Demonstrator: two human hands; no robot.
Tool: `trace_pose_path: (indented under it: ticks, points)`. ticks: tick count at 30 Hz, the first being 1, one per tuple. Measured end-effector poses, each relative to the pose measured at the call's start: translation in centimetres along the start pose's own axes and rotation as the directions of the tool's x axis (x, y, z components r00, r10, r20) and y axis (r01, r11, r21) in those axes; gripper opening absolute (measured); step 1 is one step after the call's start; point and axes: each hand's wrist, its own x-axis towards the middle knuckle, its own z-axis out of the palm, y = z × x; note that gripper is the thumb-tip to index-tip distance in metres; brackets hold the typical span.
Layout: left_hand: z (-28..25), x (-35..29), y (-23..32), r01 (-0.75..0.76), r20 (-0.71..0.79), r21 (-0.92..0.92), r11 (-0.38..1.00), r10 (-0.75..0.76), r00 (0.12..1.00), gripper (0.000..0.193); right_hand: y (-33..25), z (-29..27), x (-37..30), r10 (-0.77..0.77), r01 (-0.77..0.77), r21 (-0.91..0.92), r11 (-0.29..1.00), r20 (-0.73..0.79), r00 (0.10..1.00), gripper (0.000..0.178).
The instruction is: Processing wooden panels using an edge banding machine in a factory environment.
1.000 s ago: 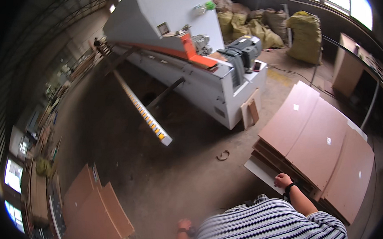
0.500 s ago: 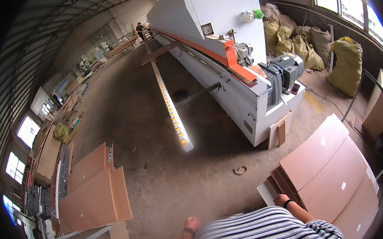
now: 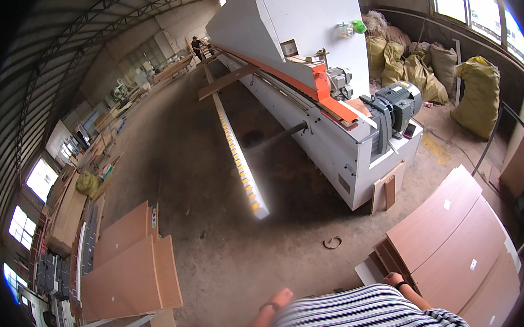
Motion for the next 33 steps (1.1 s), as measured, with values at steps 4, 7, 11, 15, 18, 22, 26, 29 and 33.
trace_pose_path:
  ticks: [4,7,11,15,18,22,26,29,33]
  points:
    - [-1.6,-0.2,1.5,-0.125,-0.099,0.002,0.992,0.124,0.987,0.026,-2.6,1.6,-0.3,-0.268,0.308,-0.293,0.905,0.168,0.949,0.02]
    - [-2.2,0.1,0.1,-0.149,-0.053,0.028,0.988,0.151,0.987,0.028,-4.7,3.2,0.8,-0.313,0.386,-0.423,0.82,0.235,0.92,0.029]
    - [-1.4,1.1,-4.5,-0.144,-0.06,-0.111,0.983,0.138,0.989,0.027,-6.2,5.1,2.3,-0.259,0.314,-0.347,0.884,0.195,0.946,0.027]
    - [-2.3,1.1,-6.4,-0.172,-0.045,-0.048,0.984,0.17,0.984,0.028,-6.5,5.2,2.9,-0.236,0.285,-0.285,0.915,0.196,0.952,0.026]
    - [-2.7,0.0,-6.0,-0.053,-0.07,-0.054,0.997,0.049,0.996,0.028,-5.5,5.3,3.1,-0.248,0.301,-0.273,0.914,0.212,0.945,0.026]
    - [-2.8,0.1,-5.6,-0.041,-0.102,-0.097,0.994,0.031,0.994,0.028,-5.0,4.9,2.8,-0.293,0.379,-0.447,0.811,0.25,0.923,0.03]
    - [-1.9,0.8,-7.0,-0.054,-0.002,-0.091,0.994,0.054,0.999,0.028,-5.7,4.5,2.8,-0.307,0.409,-0.473,0.78,0.279,0.91,0.031]
    - [-1.9,0.3,-6.4,-0.039,-0.051,-0.101,0.994,0.034,0.998,0.028,-6.4,4.5,3.2,-0.296,0.383,-0.442,0.811,0.256,0.92,0.031]
    - [-1.7,0.2,-6.3,-0.034,-0.093,-0.096,0.995,0.025,0.995,0.028,-9.1,3.5,2.1,-0.255,0.325,-0.325,0.888,0.241,0.937,0.029]
